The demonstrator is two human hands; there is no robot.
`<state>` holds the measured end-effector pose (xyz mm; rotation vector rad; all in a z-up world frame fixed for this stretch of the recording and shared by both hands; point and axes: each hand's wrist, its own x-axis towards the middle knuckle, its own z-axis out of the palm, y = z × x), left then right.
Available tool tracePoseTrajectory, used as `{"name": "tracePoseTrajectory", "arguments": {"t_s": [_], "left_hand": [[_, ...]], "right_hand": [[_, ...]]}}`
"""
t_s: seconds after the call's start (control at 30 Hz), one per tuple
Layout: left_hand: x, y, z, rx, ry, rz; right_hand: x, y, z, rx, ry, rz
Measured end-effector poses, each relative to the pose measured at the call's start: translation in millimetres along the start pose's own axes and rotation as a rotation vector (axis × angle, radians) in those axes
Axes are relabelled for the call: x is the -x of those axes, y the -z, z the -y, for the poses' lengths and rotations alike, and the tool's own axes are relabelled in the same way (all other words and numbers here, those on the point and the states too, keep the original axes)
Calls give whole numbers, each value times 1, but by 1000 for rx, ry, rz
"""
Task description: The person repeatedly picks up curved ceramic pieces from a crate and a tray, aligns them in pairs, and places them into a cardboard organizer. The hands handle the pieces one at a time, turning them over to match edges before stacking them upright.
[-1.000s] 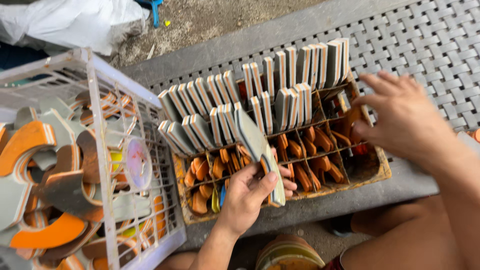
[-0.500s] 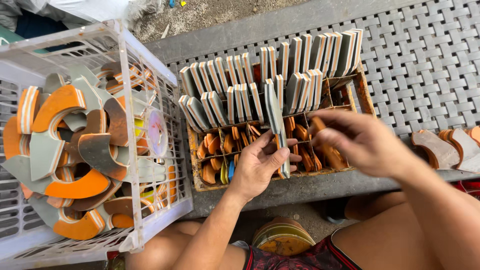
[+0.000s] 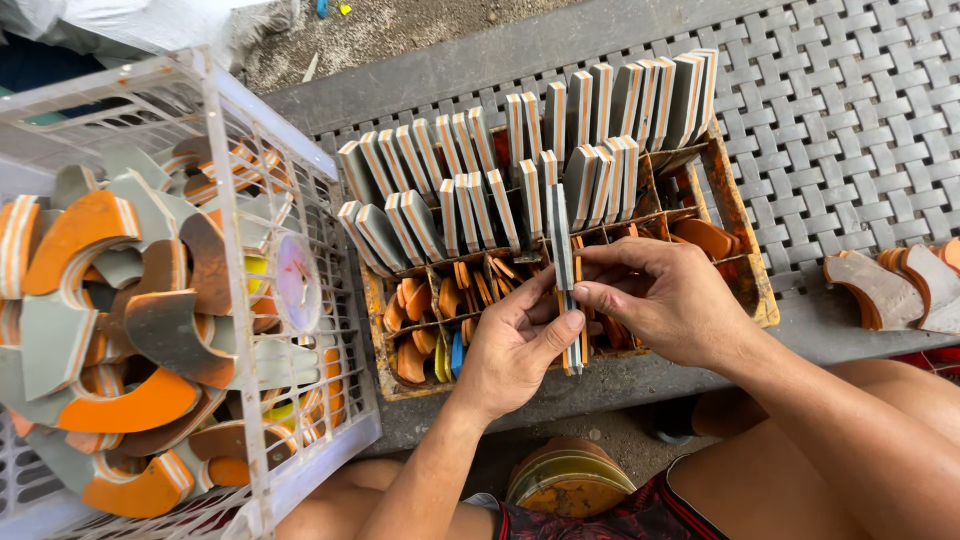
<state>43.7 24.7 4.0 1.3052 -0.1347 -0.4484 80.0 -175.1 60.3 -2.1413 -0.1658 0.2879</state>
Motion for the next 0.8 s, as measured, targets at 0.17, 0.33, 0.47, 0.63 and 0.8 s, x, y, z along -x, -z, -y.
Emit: {"name": "tracePoseTrajectory", "arguments": {"t_s": [0.17, 0.33, 0.47, 0.63, 0.8], "left_hand": [[0, 1, 1, -22, 7, -1], [-2, 1, -1, -13, 2, 15], [-2, 1, -2, 8, 21, 28], [-1, 1, -3, 68, 15, 42], [-2, -1, 0, 118, 25, 21]], "right_hand": [[-1, -3, -5, -133, -140, 62], [-3, -5, 0, -238, -202, 82], [-3, -5, 0, -283, -259, 90], [-3, -7, 2, -317, -303, 101], [-3, -8, 5, -260, -311, 87]]}}
